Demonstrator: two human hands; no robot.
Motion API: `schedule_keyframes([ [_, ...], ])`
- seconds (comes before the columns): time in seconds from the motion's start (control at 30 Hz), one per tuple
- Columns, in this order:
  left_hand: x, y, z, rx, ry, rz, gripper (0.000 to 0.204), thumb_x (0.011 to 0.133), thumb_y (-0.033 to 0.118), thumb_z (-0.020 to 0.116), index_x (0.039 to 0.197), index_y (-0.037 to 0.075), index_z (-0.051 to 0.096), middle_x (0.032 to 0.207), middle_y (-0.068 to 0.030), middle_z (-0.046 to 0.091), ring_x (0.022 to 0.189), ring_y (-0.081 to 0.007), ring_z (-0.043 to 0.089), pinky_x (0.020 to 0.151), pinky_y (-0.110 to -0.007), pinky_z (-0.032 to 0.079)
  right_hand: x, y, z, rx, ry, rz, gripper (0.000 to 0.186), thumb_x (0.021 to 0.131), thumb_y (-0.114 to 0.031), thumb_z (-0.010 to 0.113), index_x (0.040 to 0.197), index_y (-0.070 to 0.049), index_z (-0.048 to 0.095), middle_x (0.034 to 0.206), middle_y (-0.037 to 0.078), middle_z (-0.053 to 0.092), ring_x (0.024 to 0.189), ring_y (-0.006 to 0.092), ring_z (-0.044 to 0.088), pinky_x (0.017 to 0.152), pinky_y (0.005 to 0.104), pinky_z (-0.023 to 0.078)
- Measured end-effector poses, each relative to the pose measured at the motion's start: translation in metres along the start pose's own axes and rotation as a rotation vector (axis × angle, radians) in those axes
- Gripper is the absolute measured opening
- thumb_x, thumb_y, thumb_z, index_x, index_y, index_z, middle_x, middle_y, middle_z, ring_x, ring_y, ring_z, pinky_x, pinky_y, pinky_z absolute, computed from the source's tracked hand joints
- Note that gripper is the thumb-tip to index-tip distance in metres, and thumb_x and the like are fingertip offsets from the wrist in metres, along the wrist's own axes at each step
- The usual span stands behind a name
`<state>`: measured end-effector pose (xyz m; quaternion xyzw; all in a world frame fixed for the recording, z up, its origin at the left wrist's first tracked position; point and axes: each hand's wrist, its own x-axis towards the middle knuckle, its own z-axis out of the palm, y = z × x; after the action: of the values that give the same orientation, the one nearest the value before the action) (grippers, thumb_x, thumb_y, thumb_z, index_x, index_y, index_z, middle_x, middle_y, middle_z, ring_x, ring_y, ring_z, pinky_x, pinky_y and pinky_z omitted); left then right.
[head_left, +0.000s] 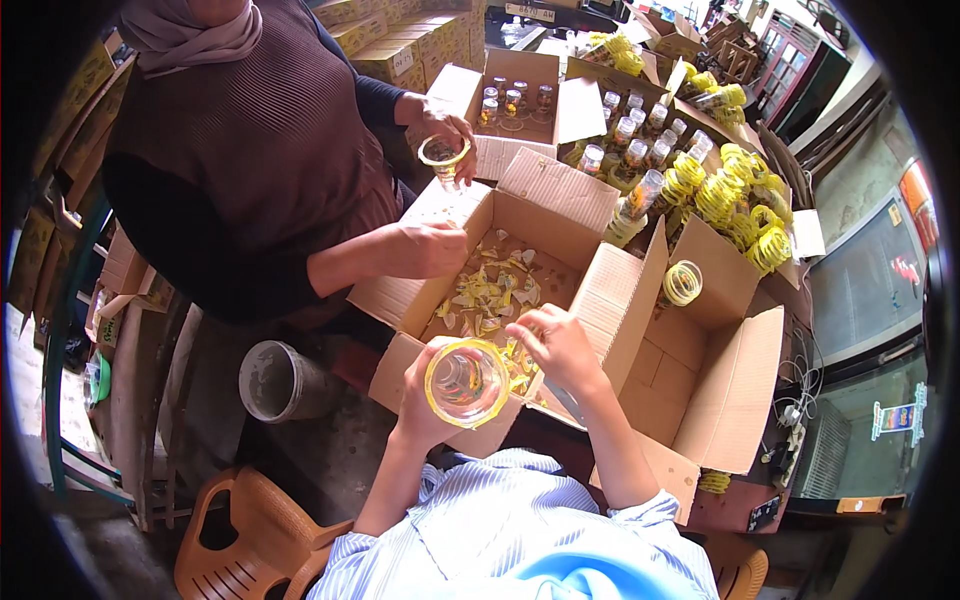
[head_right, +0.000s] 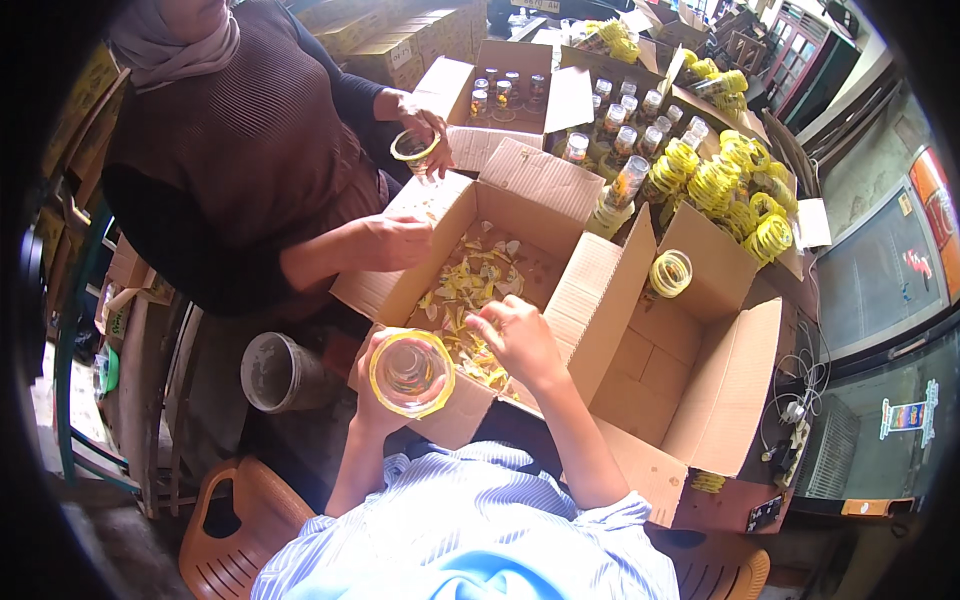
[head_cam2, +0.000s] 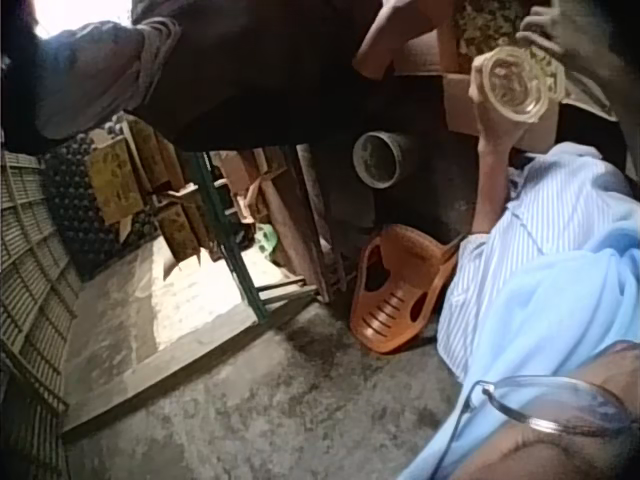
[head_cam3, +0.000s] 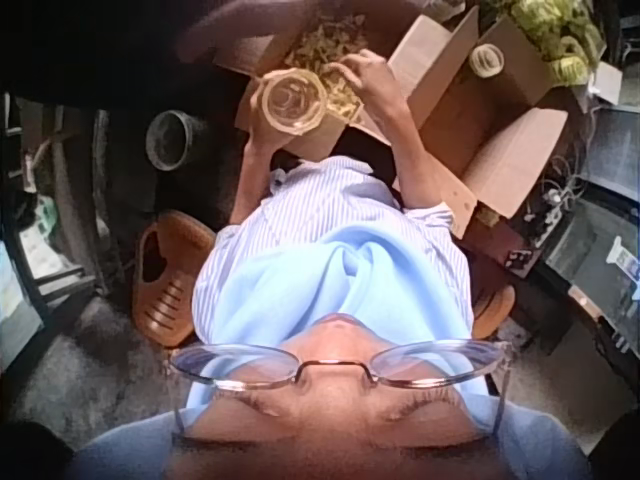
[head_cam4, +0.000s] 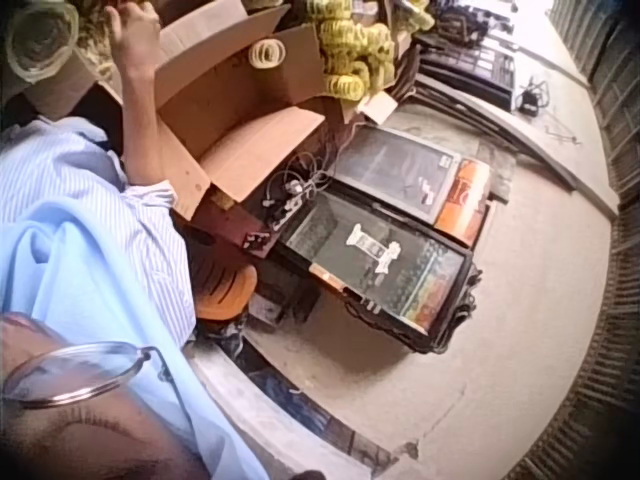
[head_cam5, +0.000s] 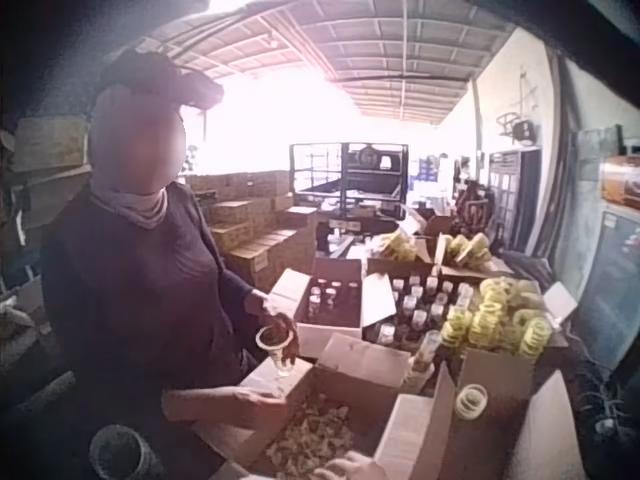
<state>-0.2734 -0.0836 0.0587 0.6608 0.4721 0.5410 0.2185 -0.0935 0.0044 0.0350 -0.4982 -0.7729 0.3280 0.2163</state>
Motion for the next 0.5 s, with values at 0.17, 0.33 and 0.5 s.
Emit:
schedule_keyframes([
  [0.17,0.000,0.000,0.002,-0.031,-0.028,0.012,0.045,0.060,0.011,0.081,0.096,0.005,0.055,0.091,-0.0079,0.060,0.082,-0.0180,0.062,0.072,-0.029,0.051,-0.004,0.012,0.008,-0.055,-0.194,0.009,0.041,0.090,-0.043,0.049,0.109,-0.009,0.064,0.108,0.018,0.052,0.095,0.0318,0.057,0.084,0.0386,0.046],
  [0.33,0.009,0.002,0.002,0.029,-0.010,-0.023,0.048,0.058,0.010,0.082,0.096,0.005,0.055,0.090,-0.0061,0.060,0.080,-0.0165,0.061,0.072,-0.027,0.050,-0.016,-0.018,-0.015,0.248,0.092,-0.280,0.025,0.084,-0.024,0.062,0.102,-0.006,0.063,0.089,0.012,0.058,0.083,0.0284,0.060,0.075,0.0390,0.048],
  [0.5,0.009,-0.001,0.007,-0.077,0.022,-0.130,0.049,0.058,0.013,0.082,0.097,0.005,0.053,0.087,-0.0056,0.060,0.080,-0.0158,0.061,0.073,-0.028,0.049,-0.048,-0.058,-0.019,0.067,0.269,-0.674,0.020,0.075,-0.021,0.071,0.093,-0.015,0.067,0.082,0.002,0.057,0.072,0.0159,0.056,0.065,0.0295,0.046],
])
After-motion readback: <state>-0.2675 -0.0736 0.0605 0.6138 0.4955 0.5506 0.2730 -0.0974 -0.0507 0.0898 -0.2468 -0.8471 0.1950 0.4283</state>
